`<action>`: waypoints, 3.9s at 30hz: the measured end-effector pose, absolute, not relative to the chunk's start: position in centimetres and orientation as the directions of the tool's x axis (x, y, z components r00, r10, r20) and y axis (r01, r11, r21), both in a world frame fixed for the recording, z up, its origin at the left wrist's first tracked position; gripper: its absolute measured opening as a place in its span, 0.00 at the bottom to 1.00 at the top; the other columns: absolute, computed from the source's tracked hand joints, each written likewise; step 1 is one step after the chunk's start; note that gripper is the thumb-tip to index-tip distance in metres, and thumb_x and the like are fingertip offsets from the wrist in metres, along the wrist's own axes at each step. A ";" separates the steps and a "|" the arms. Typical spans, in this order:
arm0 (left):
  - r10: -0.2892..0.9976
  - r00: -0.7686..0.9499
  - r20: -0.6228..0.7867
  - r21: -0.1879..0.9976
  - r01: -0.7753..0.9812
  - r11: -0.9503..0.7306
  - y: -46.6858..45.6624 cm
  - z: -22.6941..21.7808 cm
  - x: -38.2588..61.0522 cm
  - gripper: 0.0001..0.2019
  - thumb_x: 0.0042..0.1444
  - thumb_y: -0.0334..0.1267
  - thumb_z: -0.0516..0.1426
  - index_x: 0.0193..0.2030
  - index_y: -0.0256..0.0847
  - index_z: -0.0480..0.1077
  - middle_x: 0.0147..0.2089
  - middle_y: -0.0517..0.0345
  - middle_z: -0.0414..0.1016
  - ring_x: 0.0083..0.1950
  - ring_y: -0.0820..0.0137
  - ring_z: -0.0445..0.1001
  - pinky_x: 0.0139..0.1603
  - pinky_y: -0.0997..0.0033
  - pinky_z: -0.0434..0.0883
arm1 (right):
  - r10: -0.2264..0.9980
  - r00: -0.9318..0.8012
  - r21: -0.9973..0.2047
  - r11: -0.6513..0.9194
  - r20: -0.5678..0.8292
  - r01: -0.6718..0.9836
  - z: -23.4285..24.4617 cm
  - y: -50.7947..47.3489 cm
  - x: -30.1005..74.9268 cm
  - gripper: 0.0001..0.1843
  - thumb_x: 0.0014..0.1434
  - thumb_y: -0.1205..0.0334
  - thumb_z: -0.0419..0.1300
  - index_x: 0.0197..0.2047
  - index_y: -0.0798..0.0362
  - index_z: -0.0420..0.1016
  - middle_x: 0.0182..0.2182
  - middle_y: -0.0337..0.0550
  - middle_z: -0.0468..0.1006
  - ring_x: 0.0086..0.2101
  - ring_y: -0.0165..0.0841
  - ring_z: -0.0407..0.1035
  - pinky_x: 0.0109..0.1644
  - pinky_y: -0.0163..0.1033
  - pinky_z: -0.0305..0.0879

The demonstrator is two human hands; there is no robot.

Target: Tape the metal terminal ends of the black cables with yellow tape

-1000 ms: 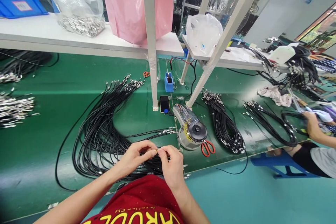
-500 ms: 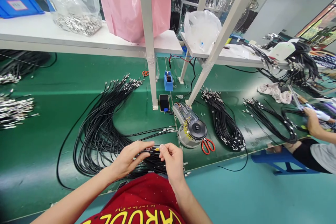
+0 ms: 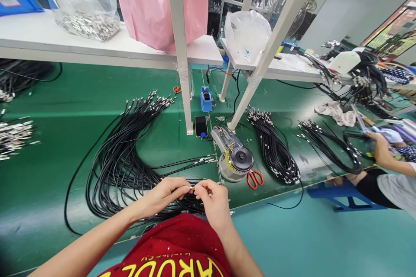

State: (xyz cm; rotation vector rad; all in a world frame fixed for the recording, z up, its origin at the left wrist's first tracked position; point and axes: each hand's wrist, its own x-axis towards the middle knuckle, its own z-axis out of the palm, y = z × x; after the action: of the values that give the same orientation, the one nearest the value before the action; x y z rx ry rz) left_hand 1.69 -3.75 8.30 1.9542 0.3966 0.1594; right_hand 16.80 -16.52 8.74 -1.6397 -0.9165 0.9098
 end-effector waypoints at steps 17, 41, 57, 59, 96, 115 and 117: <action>0.346 0.924 -0.161 0.979 0.194 -0.064 -4.4 6.6 2.6 0.21 0.63 0.46 0.52 0.27 0.32 0.74 0.23 0.63 0.60 0.27 0.75 0.53 0.27 0.76 0.52 | 0.891 0.405 -0.967 -0.247 -0.205 0.054 7.3 -17.0 16.9 0.13 0.59 0.59 0.59 0.27 0.55 0.76 0.22 0.40 0.76 0.24 0.29 0.68 0.29 0.32 0.65; 0.245 0.959 -0.145 0.928 0.218 -0.303 -7.0 3.2 3.3 0.23 0.69 0.48 0.45 0.29 0.37 0.69 0.27 0.62 0.65 0.30 0.73 0.61 0.33 0.75 0.59 | 0.935 0.349 -0.809 -0.256 -0.068 0.529 4.4 -18.6 16.8 0.19 0.62 0.67 0.51 0.20 0.52 0.68 0.20 0.37 0.71 0.24 0.30 0.64 0.30 0.33 0.55; 0.689 0.706 -0.164 0.615 0.619 -0.488 1.9 -8.3 7.3 0.05 0.59 0.29 0.54 0.38 0.37 0.71 0.43 0.46 0.71 0.51 0.57 0.68 0.55 0.60 0.62 | 0.768 0.581 -0.331 -0.641 -0.270 0.693 -0.1 -19.8 21.3 0.12 0.64 0.60 0.55 0.45 0.45 0.79 0.40 0.43 0.83 0.40 0.37 0.76 0.39 0.35 0.63; 0.698 0.697 -0.168 0.620 0.625 -0.475 1.9 -8.6 7.5 0.04 0.59 0.29 0.54 0.37 0.37 0.70 0.42 0.47 0.71 0.50 0.58 0.68 0.54 0.60 0.62 | 0.767 0.586 -0.390 -0.639 -0.261 0.663 -0.1 -19.9 21.2 0.12 0.63 0.60 0.55 0.43 0.46 0.80 0.40 0.43 0.83 0.40 0.38 0.76 0.39 0.35 0.63; 0.483 0.842 -0.239 0.954 0.296 -0.043 -1.2 -0.4 -0.4 0.22 0.63 0.52 0.51 0.39 0.35 0.77 0.28 0.56 0.75 0.28 0.71 0.67 0.32 0.74 0.64 | 0.871 0.491 -0.938 -0.186 -0.020 0.292 3.7 -11.1 16.9 0.03 0.55 0.65 0.59 0.36 0.51 0.72 0.24 0.35 0.77 0.26 0.32 0.73 0.37 0.36 0.68; 0.602 0.775 -0.193 0.978 0.200 0.056 -2.8 0.0 2.4 0.14 0.60 0.44 0.56 0.43 0.36 0.76 0.35 0.56 0.77 0.30 0.72 0.69 0.34 0.75 0.66 | 0.849 0.527 -0.960 -0.184 -0.046 0.213 2.1 -14.2 17.0 0.08 0.59 0.61 0.61 0.43 0.53 0.73 0.34 0.44 0.81 0.35 0.36 0.77 0.41 0.37 0.71; 0.606 0.769 -0.206 0.979 0.155 0.136 -2.7 -0.2 2.4 0.14 0.60 0.43 0.56 0.45 0.35 0.76 0.34 0.56 0.76 0.30 0.72 0.67 0.34 0.74 0.66 | 0.866 0.500 -0.940 -0.161 0.011 0.299 2.4 -14.3 16.6 0.07 0.61 0.60 0.59 0.41 0.52 0.76 0.37 0.45 0.81 0.36 0.36 0.76 0.41 0.37 0.70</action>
State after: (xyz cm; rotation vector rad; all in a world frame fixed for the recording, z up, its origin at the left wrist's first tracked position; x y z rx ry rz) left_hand 2.35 -2.68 -0.15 1.4225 0.6671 0.3638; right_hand 16.65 -14.28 2.43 -1.7107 -0.9964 0.6858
